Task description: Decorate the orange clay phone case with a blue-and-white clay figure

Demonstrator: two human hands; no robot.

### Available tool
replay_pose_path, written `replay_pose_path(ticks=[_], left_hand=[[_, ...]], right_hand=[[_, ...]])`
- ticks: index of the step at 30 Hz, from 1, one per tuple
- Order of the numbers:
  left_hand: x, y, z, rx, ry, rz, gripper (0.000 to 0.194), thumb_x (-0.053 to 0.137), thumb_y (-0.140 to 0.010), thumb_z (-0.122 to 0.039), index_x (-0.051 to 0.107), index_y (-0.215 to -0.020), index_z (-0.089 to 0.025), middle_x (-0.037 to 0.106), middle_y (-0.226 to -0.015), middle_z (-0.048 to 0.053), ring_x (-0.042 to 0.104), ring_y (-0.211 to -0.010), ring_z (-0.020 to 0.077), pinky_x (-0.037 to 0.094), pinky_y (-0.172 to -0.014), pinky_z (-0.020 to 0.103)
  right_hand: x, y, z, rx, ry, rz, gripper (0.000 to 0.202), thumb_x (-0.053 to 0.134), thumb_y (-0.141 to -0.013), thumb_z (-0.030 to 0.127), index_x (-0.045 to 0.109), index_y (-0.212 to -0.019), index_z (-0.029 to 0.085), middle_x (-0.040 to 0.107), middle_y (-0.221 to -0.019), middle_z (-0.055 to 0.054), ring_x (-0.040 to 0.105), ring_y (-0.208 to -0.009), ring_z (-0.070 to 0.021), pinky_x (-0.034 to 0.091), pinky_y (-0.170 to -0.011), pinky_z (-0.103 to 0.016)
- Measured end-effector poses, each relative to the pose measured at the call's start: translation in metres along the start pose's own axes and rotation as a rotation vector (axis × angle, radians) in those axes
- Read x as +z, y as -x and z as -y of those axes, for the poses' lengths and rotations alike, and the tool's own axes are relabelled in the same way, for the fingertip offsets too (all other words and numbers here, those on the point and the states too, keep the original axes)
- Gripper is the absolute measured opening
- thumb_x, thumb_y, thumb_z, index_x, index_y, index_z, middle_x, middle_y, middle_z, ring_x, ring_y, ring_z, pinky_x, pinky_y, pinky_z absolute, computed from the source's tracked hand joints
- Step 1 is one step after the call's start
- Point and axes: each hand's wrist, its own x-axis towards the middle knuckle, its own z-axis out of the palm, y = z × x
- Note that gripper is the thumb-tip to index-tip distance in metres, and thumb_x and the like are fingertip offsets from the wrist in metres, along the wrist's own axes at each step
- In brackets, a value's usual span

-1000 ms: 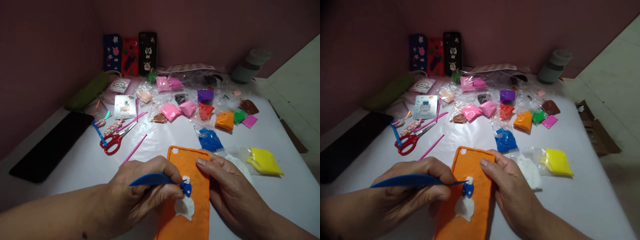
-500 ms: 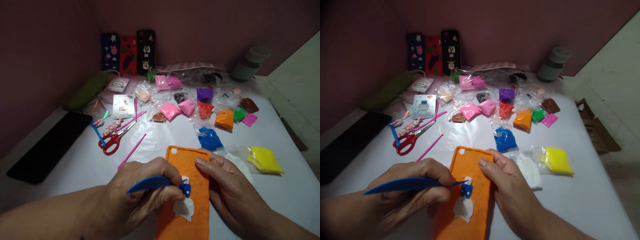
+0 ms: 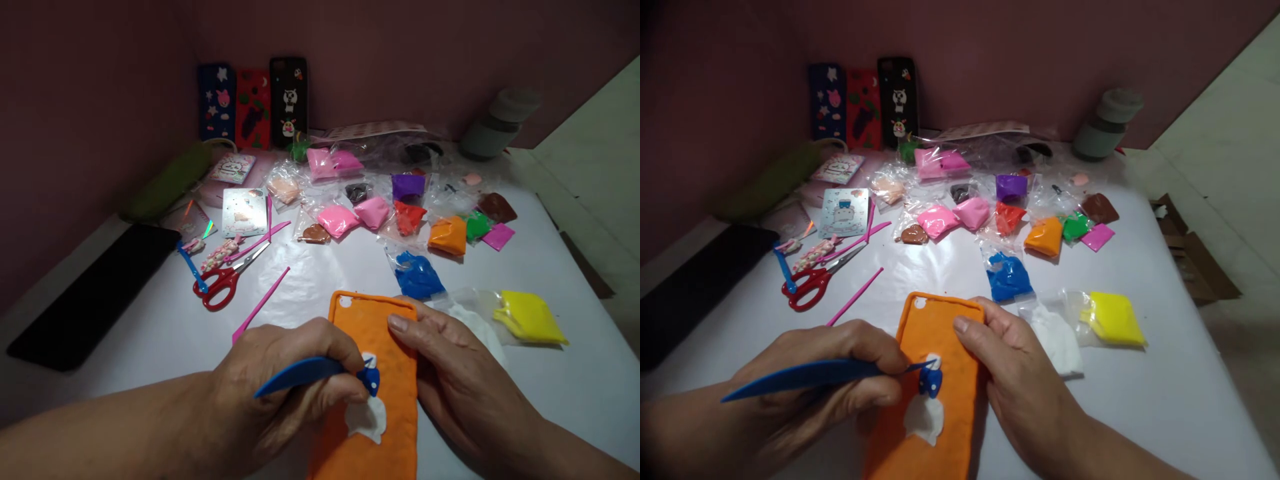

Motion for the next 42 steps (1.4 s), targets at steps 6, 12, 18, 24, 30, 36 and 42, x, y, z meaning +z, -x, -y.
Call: replay_pose_path(ticks=[6,12,18,24,30,36,42], left_hand=[[0.002,0.002,0.002,0.002,0.001,-0.004,0.009,0.059,-0.09,-0.021,0.061,-0.084,-0.015,0.069,-0.069,-0.001,0.063,-0.055,0.0067,0.047,-0.052,0.009],[0.002,0.003,0.0,0.004,0.052,0.014,0.007,0.058,-0.09,-0.018,0.061,-0.085,-0.015,0.071,-0.071,0.001,0.066,-0.058,0.0074,0.049,-0.055,0.01],[0.0,0.002,-0.003,0.016,-0.013,-0.026,0.006,0.06,-0.088,-0.017,0.061,-0.084,-0.014,0.07,-0.068,0.0,0.065,-0.057,0.0072,0.048,-0.054,0.009],[0.003,0.001,0.001,0.012,-0.008,-0.032,0.005,0.062,-0.087,-0.019,0.061,-0.083,-0.016,0.068,-0.067,-0.003,0.062,-0.054,0.0048,0.045,-0.051,0.007],[0.002,0.002,-0.001,0.013,0.006,-0.044,0.004,0.062,-0.087,-0.019,0.062,-0.085,-0.016,0.07,-0.07,-0.002,0.064,-0.056,0.0054,0.046,-0.053,0.007],[-0.006,0.004,-0.005,0.025,-0.086,-0.085,0.003,0.063,-0.086,-0.019,0.06,-0.086,-0.02,0.066,-0.069,-0.007,0.06,-0.055,0.0035,0.044,-0.054,0.006],[-0.009,0.001,-0.007,0.051,-0.098,-0.024,0.004,0.063,-0.084,-0.014,0.061,-0.082,-0.017,0.068,-0.067,-0.005,0.063,-0.055,0.0042,0.045,-0.055,0.005]], right_hand=[[-0.002,-0.001,0.0,0.003,-0.011,0.018,0.02,0.05,-0.094,0.016,0.068,-0.097,0.023,0.068,-0.083,0.0,0.064,-0.072,-0.0125,0.049,-0.07,-0.026],[0.0,-0.002,0.0,-0.003,-0.009,0.012,0.021,0.05,-0.093,0.015,0.067,-0.102,0.023,0.068,-0.086,0.0,0.064,-0.074,-0.0136,0.05,-0.07,-0.027],[-0.001,-0.002,0.0,-0.004,-0.017,0.019,0.021,0.05,-0.093,0.015,0.067,-0.103,0.023,0.069,-0.085,0.0,0.065,-0.075,-0.0137,0.05,-0.071,-0.027],[-0.001,0.001,-0.001,-0.003,-0.009,0.011,0.022,0.049,-0.094,0.016,0.066,-0.106,0.023,0.069,-0.088,-0.001,0.065,-0.078,-0.0147,0.049,-0.071,-0.028],[0.0,-0.002,0.0,0.001,-0.018,0.018,0.018,0.052,-0.094,0.018,0.067,-0.103,0.024,0.069,-0.086,0.0,0.065,-0.075,-0.0139,0.05,-0.071,-0.027],[0.001,-0.002,0.001,0.012,0.002,0.002,0.012,0.057,-0.092,0.024,0.068,-0.098,0.023,0.069,-0.083,0.0,0.065,-0.072,-0.0141,0.051,-0.068,-0.028],[0.004,-0.001,0.001,0.025,-0.018,-0.01,0.012,0.056,-0.091,0.022,0.067,-0.097,0.023,0.069,-0.082,0.0,0.066,-0.073,-0.0159,0.052,-0.07,-0.03]])
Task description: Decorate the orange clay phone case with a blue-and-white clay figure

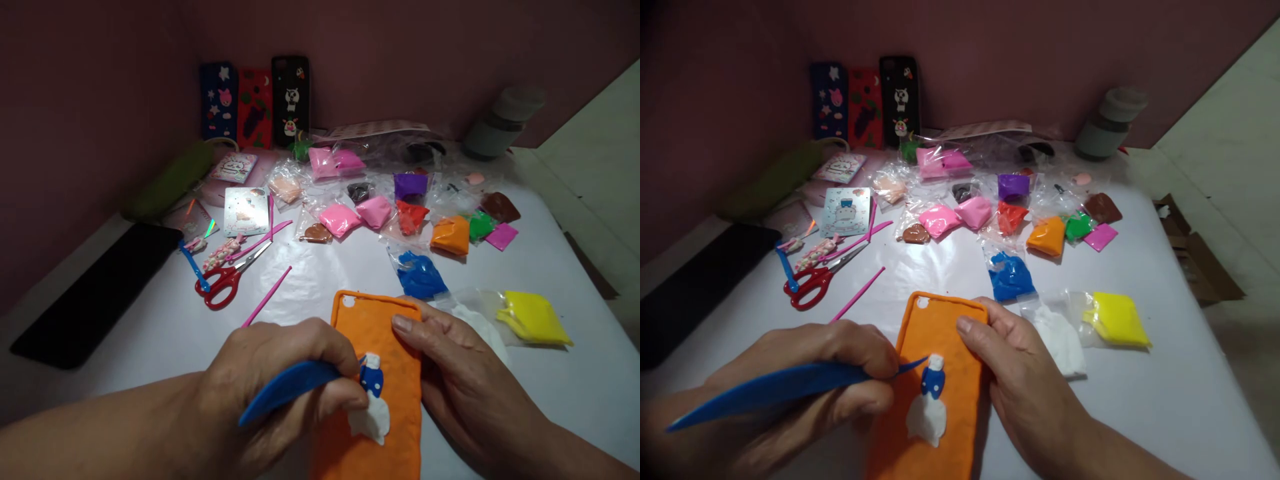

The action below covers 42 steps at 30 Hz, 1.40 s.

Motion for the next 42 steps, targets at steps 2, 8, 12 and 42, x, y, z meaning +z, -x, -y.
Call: replay_pose_path(ticks=[2,8,12,42], left_hand=[[0.0011,-0.0009,-0.0001,0.014,0.042,0.012,0.004,0.063,-0.084,-0.012,0.062,-0.084,-0.016,0.07,-0.07,-0.003,0.065,-0.058,0.0047,0.046,-0.057,0.005],[0.0028,-0.001,0.0015,0.011,0.066,0.028,0.003,0.062,-0.085,-0.013,0.062,-0.084,-0.015,0.07,-0.069,-0.001,0.066,-0.057,0.0054,0.047,-0.055,0.006],[0.0031,-0.0002,0.0011,-0.009,0.051,0.047,0.005,0.061,-0.086,-0.017,0.062,-0.082,-0.016,0.07,-0.068,-0.002,0.065,-0.057,0.0057,0.047,-0.055,0.007],[0.0012,-0.0008,0.0029,0.053,0.01,0.072,0.005,0.06,-0.086,-0.014,0.058,-0.086,-0.019,0.072,-0.071,-0.003,0.067,-0.058,0.007,0.049,-0.057,0.008]], right_hand=[[0.0,0.001,0.0001,-0.003,0.005,-0.017,0.011,0.057,-0.09,0.022,0.066,-0.096,0.023,0.069,-0.081,0.0,0.066,-0.074,-0.0169,0.052,-0.071,-0.031],[-0.002,0.0011,0.0004,-0.019,-0.002,0.007,0.015,0.054,-0.091,0.017,0.066,-0.098,0.023,0.069,-0.082,0.0,0.066,-0.075,-0.0152,0.05,-0.073,-0.029],[-0.002,0.0012,-0.0002,-0.013,-0.006,0.021,0.017,0.051,-0.093,0.017,0.066,-0.098,0.023,0.069,-0.081,0.0,0.065,-0.075,-0.0151,0.05,-0.073,-0.029],[-0.0007,0.0,-0.0004,0.001,0.022,-0.02,0.014,0.059,-0.089,0.024,0.067,-0.1,0.021,0.069,-0.083,-0.002,0.067,-0.076,-0.0182,0.053,-0.072,-0.032]])
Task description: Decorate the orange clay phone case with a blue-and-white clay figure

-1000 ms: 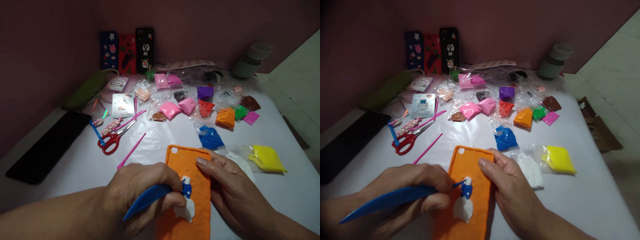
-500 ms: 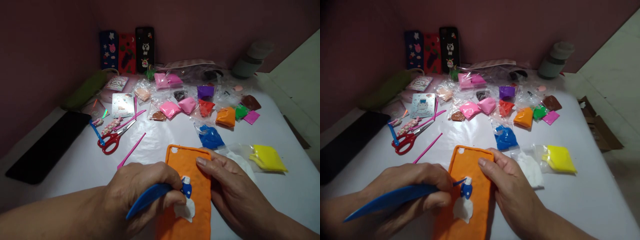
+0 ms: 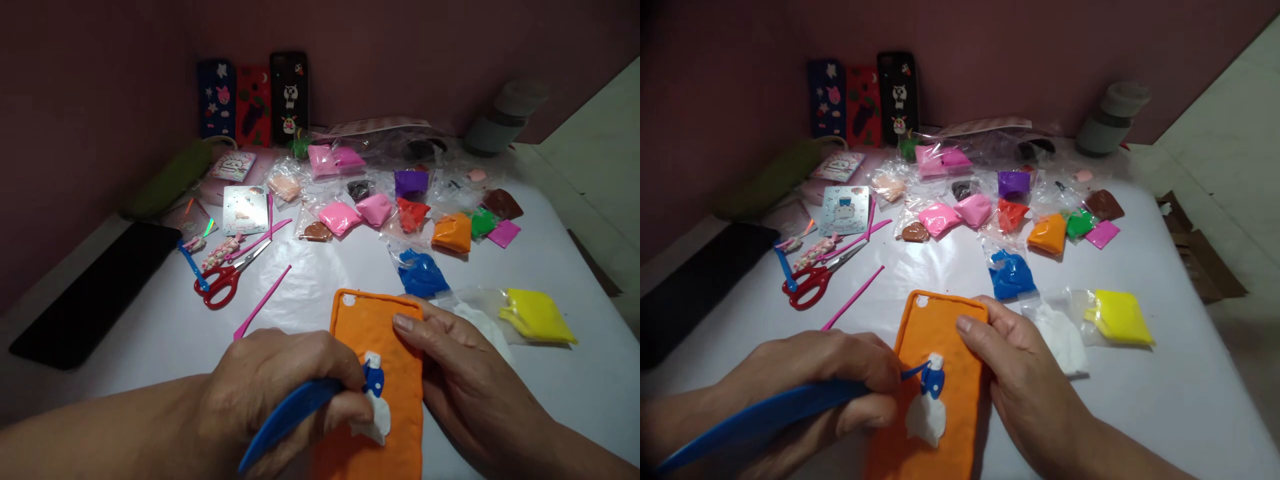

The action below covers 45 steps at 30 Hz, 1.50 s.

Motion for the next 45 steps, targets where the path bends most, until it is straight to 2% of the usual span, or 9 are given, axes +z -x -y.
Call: replay_pose_path(ticks=[4,11,15,24,37,45], left_hand=[[0.0009,-0.0002,-0.0002,-0.022,-0.005,0.004,0.005,0.06,-0.086,-0.014,0.058,-0.087,-0.019,0.072,-0.071,-0.002,0.067,-0.058,0.008,0.049,-0.056,0.009],[0.0033,-0.0008,0.0007,-0.032,-0.01,-0.02,0.005,0.062,-0.085,-0.014,0.059,-0.085,-0.018,0.072,-0.07,-0.004,0.066,-0.057,0.0054,0.047,-0.056,0.006],[0.0028,0.0002,0.0009,-0.023,0.023,-0.012,0.006,0.062,-0.085,-0.013,0.058,-0.086,-0.018,0.073,-0.071,-0.005,0.067,-0.06,0.0047,0.048,-0.062,0.005],[-0.0016,-0.0013,-0.0041,0.013,-0.083,-0.014,0.004,0.062,-0.086,-0.017,0.059,-0.084,-0.018,0.072,-0.07,-0.005,0.066,-0.057,0.005,0.047,-0.057,0.006],[0.0024,0.0027,0.0005,-0.024,-0.011,-0.003,0.002,0.059,-0.088,-0.018,0.06,-0.086,-0.017,0.071,-0.074,-0.003,0.067,-0.061,0.006,0.048,-0.058,0.008],[0.0023,0.0028,0.0012,-0.001,-0.015,0.003,0.002,0.059,-0.088,-0.016,0.059,-0.088,-0.017,0.071,-0.074,-0.003,0.066,-0.06,0.0058,0.048,-0.058,0.008]], right_hand=[[0.0004,0.0006,-0.0002,-0.003,0.019,-0.015,0.013,0.062,-0.087,0.026,0.067,-0.098,0.021,0.069,-0.083,-0.002,0.067,-0.075,-0.0186,0.053,-0.071,-0.033],[-0.0013,0.0022,-0.0011,-0.01,-0.022,0.01,0.011,0.058,-0.089,0.02,0.067,-0.096,0.022,0.069,-0.079,-0.001,0.066,-0.073,-0.0165,0.052,-0.07,-0.03],[-0.0011,0.0027,-0.0008,-0.011,-0.034,0.024,0.012,0.057,-0.09,0.018,0.067,-0.094,0.023,0.069,-0.079,0.001,0.066,-0.072,-0.0151,0.052,-0.07,-0.029],[-0.0006,0.0021,-0.0002,-0.008,-0.012,0.026,0.011,0.058,-0.092,0.026,0.068,-0.098,0.023,0.069,-0.082,0.001,0.065,-0.071,-0.0134,0.051,-0.07,-0.027],[-0.0009,0.0,0.0011,-0.013,-0.054,0.056,0.016,0.053,-0.094,0.019,0.069,-0.095,0.023,0.069,-0.078,0.001,0.066,-0.069,-0.0118,0.05,-0.066,-0.024],[-0.0037,0.0017,-0.0001,-0.007,-0.045,0.054,0.013,0.056,-0.093,0.022,0.068,-0.097,0.023,0.069,-0.081,0.001,0.065,-0.071,-0.0121,0.05,-0.068,-0.024]])
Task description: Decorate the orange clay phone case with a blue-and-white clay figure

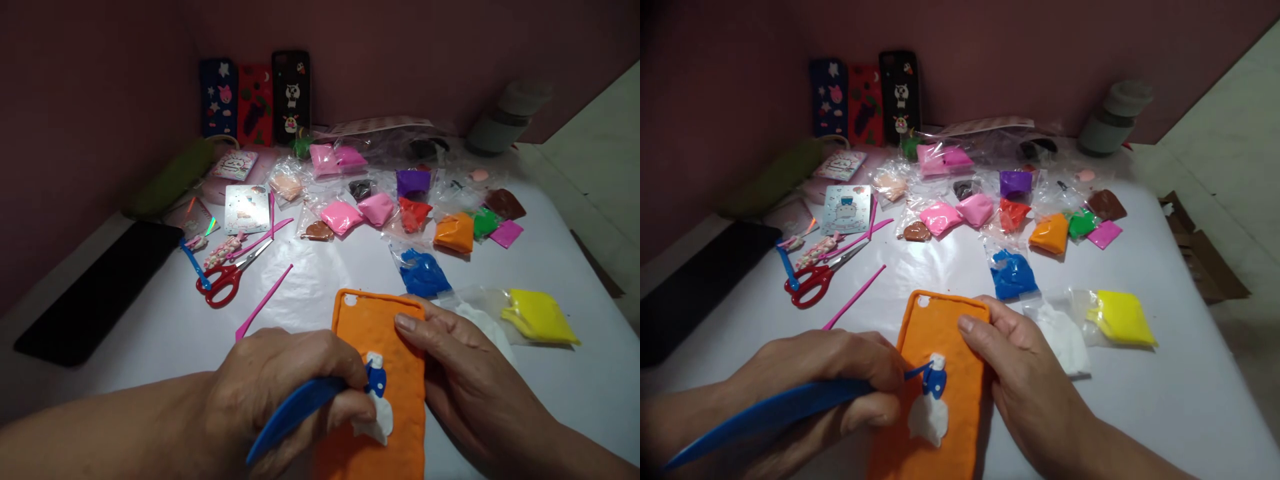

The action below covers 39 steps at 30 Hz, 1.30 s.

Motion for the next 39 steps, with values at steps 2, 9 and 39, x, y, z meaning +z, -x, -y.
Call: replay_pose_path(ticks=[2,9,39], left_hand=[[0.0004,0.001,0.0021,0.004,0.012,-0.011,0.001,0.059,-0.088,-0.018,0.059,-0.087,-0.017,0.071,-0.073,-0.003,0.066,-0.06,0.0056,0.048,-0.057,0.007],[0.0019,-0.0004,-0.0005,-0.007,0.001,-0.013,0.004,0.058,-0.09,-0.02,0.059,-0.087,-0.017,0.071,-0.074,-0.003,0.066,-0.061,0.0055,0.048,-0.058,0.007],[0.0023,-0.0009,-0.0028,-0.008,-0.073,-0.008,0.01,0.057,-0.091,-0.025,0.06,-0.084,-0.019,0.072,-0.07,-0.004,0.067,-0.057,0.0061,0.05,-0.059,0.008]], right_hand=[[0.0,0.0002,-0.0001,0.0,-0.002,0.002,0.014,0.054,-0.094,0.02,0.068,-0.097,0.023,0.069,-0.08,0.001,0.065,-0.071,-0.0121,0.05,-0.068,-0.025],[0.0017,-0.0033,0.0008,-0.009,0.012,-0.012,0.012,0.056,-0.093,0.021,0.067,-0.095,0.023,0.068,-0.079,0.002,0.065,-0.07,-0.012,0.05,-0.068,-0.025],[0.0037,0.0007,0.0004,0.019,0.077,-0.058,0.009,0.062,-0.088,0.029,0.067,-0.092,0.024,0.07,-0.084,0.0,0.065,-0.072,-0.0159,0.051,-0.069,-0.03]])
